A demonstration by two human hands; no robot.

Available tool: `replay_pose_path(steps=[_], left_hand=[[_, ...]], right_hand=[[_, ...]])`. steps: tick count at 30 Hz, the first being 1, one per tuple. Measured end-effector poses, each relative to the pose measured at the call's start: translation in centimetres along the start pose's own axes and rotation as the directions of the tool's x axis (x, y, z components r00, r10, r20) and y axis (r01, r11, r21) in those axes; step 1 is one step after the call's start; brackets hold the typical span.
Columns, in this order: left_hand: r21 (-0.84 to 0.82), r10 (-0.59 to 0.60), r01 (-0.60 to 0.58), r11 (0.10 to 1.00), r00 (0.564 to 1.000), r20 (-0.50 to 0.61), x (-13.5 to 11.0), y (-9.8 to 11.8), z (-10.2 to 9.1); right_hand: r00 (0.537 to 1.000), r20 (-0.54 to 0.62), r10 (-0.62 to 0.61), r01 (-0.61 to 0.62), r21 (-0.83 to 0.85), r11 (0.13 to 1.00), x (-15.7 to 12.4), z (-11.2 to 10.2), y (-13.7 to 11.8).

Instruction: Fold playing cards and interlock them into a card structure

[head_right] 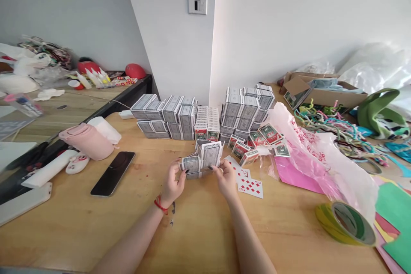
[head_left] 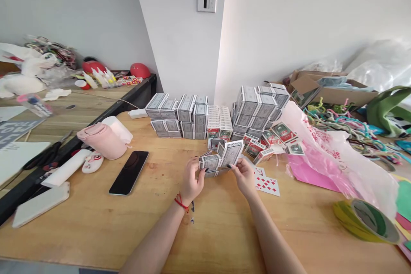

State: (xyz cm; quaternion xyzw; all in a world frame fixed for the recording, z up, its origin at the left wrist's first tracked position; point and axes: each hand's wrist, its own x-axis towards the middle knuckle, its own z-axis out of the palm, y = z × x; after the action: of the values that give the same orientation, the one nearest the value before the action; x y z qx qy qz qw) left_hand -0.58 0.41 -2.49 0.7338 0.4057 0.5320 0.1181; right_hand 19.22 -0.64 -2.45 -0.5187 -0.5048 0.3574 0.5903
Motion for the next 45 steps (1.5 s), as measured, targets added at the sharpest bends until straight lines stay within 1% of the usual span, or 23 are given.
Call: replay_pose_path(steps=[5, 10, 15, 23, 30, 34, 37, 42, 43, 45], left_hand=[[-0.031, -0.035, 0.036, 0.999, 0.999, 0.018, 0.0, -0.1, 0.1], [-0.064, -0.097, 0.099, 0.993, 0.995, 0.034, -0.3, 0.0, 0.1], [-0.101, -0.166, 0.17, 0.98, 0.985, 0.055, -0.5, -0.1, 0.1], [-0.133, -0.222, 0.232, 0.964, 0.971, 0.083, -0.3, 0.0, -0.5], [-0.167, -0.218, 0.237, 0.957, 0.968, 0.124, 0.3, 0.9, -1.2], [-0.145, -0.213, 0.231, 0.962, 0.968, 0.13, 0.3, 0.8, -1.2], [-0.097, -0.201, 0.211, 0.973, 0.974, 0.101, 0.5, 0.4, -0.9], [0.039, -0.147, 0.148, 0.988, 0.989, -0.014, 1.0, -0.1, -0.8], [0.056, -0.146, 0.147, 0.988, 0.989, -0.018, 1.1, -0.2, -0.9], [0.04, -0.179, 0.178, 0.983, 0.984, 0.01, 1.1, -0.2, -0.9]], right_hand=[[1.0, 0.026, 0.015, -0.014, -0.039, 0.999, 0.0, -0.1, 0.1], [1.0, 0.023, 0.014, -0.014, -0.008, 1.0, 0.0, 0.0, -0.1], [0.999, 0.023, 0.046, -0.047, 0.036, 0.998, 0.0, 0.1, 0.0], [0.999, 0.023, 0.032, -0.033, 0.023, 0.999, 0.0, 0.0, -0.1], [0.994, 0.088, 0.067, -0.067, 0.003, 0.998, 0.1, -0.4, 0.1], [0.996, 0.08, 0.041, -0.043, 0.033, 0.998, 0.1, -0.3, -0.2], [0.998, 0.065, 0.018, -0.021, 0.052, 0.998, 0.0, 0.1, -0.5], [0.999, 0.045, -0.007, 0.011, -0.079, 0.997, -0.3, 0.4, -0.5], [0.999, 0.041, -0.018, 0.023, -0.11, 0.994, -0.4, 0.4, -0.5], [0.998, 0.037, -0.046, 0.051, -0.153, 0.987, -0.4, 0.4, -0.6]])
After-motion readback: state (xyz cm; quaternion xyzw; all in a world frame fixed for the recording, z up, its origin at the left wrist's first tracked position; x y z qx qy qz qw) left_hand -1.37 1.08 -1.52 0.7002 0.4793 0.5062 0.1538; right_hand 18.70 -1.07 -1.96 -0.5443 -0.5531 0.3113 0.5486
